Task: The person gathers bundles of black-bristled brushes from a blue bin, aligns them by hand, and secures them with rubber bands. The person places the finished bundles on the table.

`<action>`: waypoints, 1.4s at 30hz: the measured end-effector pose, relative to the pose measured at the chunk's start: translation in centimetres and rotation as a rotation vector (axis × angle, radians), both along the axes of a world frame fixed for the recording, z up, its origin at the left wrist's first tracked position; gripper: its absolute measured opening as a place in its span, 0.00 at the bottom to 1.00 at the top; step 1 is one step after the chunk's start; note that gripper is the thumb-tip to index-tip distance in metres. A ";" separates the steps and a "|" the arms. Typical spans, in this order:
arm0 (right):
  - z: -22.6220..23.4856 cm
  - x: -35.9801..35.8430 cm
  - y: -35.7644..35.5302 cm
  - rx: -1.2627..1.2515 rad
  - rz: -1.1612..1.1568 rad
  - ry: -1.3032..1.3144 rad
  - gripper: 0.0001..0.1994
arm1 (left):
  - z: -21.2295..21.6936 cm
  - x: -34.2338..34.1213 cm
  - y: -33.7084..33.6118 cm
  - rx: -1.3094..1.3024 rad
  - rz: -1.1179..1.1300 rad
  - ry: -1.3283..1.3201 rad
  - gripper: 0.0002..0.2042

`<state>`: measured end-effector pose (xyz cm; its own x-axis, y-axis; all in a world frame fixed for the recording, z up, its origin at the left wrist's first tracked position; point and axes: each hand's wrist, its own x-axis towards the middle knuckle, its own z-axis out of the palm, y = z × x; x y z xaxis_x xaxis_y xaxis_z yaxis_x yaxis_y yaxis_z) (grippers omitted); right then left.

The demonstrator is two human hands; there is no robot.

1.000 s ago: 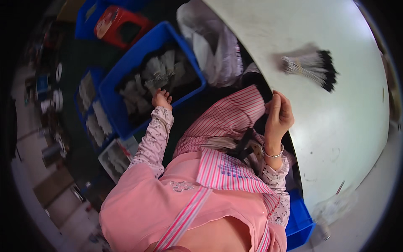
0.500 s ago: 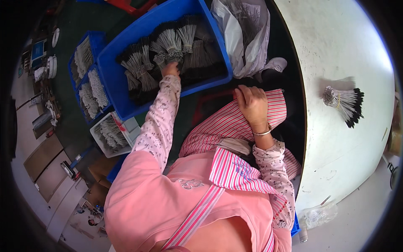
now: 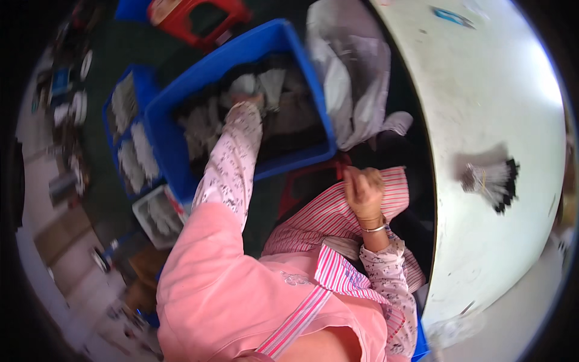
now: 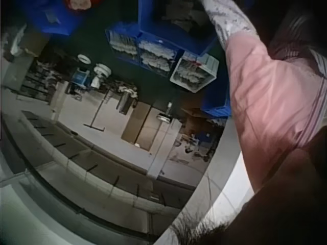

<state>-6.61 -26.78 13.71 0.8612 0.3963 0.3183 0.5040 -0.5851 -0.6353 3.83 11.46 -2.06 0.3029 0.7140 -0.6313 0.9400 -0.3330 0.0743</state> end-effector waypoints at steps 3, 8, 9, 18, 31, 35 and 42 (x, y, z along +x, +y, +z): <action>1.0 -0.4 -0.6 0.051 -0.031 0.042 0.07 | -1.3 1.9 -1.3 -0.026 -0.203 -0.026 0.39; 4.8 1.7 -3.4 0.059 -0.106 -0.284 0.09 | -0.3 -0.3 1.7 -0.319 -0.018 -0.094 0.29; 8.2 2.4 -4.9 0.013 -0.167 -0.376 0.11 | 0.4 -1.3 2.6 -0.405 0.100 -0.124 0.27; 11.5 5.8 -17.0 -0.612 -0.739 -0.118 0.36 | 13.6 -11.2 0.1 -0.593 0.347 -0.927 0.18; 8.9 8.5 -11.1 -0.393 -0.428 -0.284 0.25 | 27.9 2.5 -22.0 -0.763 -0.847 -1.171 0.31; 8.6 13.1 -8.3 -0.430 -0.402 -0.236 0.25 | 25.5 11.5 -27.8 -0.335 -1.019 -1.084 0.39; 8.5 22.1 -3.1 -0.378 -0.371 -0.307 0.20 | 24.4 22.8 -30.7 0.119 -1.153 -0.971 0.35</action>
